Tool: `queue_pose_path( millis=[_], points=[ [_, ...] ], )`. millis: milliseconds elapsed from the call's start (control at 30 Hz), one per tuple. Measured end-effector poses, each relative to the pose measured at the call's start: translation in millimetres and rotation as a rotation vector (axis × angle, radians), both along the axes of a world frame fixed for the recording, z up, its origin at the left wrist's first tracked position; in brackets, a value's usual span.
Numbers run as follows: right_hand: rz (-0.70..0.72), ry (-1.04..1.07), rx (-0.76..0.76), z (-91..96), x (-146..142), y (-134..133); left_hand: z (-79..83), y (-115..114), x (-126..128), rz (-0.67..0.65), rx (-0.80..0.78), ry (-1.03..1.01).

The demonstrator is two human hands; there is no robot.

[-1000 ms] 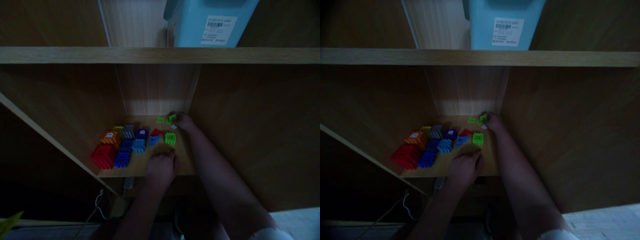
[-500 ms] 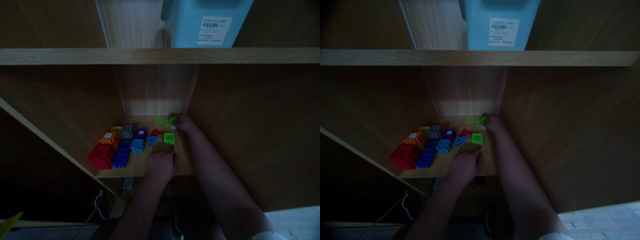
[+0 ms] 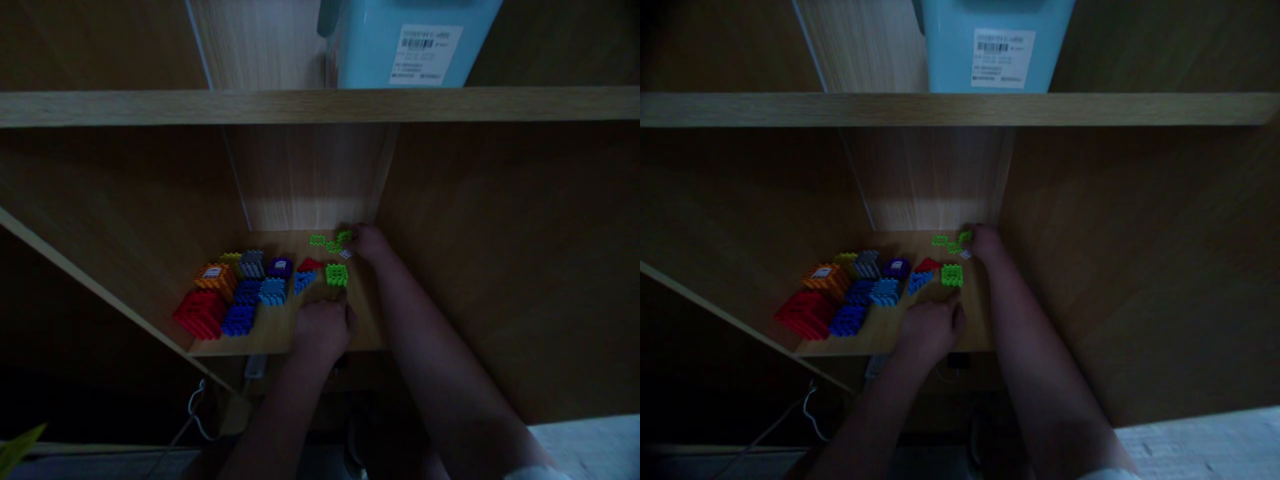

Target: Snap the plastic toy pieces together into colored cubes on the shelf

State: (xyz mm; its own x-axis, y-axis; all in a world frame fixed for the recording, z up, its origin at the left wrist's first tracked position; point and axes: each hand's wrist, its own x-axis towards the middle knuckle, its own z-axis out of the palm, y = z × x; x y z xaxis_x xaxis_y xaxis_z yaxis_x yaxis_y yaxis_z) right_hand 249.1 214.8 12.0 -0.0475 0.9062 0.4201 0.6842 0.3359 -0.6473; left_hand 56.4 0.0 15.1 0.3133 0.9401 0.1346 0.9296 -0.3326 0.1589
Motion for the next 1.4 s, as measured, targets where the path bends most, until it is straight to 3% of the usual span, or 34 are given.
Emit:
queue_pose_path(
  millis=[167,333,467,633,867,1100,1400],
  points=[
    [0.076,0.113,-0.03,6.7,-13,-8,0.6,3,-5,0.01,0.006,-0.134],
    [0.327,0.408,-0.099,17.6,-27,-20,-5.3,14,-22,0.08,-0.011,-0.653],
    [0.379,0.339,-0.176,24.1,-23,-38,-10.2,18,-27,0.093,-0.013,-0.842],
    [0.363,0.185,-0.196,18.4,-9,-74,-5.9,7,-19,0.018,0.02,-0.598],
    [0.325,0.127,-0.089,2.4,-3,-112,-4.4,-10,-11,-0.17,0.049,-0.147],
    [0.296,0.1,-0.04,-1.3,-5,-112,-3.2,-11,-11,-0.165,0.039,-0.117],
    [0.307,0.112,-0.119,-1.8,-6,-114,-6.9,-9,-9,-0.167,0.084,-0.114]
  ],
)
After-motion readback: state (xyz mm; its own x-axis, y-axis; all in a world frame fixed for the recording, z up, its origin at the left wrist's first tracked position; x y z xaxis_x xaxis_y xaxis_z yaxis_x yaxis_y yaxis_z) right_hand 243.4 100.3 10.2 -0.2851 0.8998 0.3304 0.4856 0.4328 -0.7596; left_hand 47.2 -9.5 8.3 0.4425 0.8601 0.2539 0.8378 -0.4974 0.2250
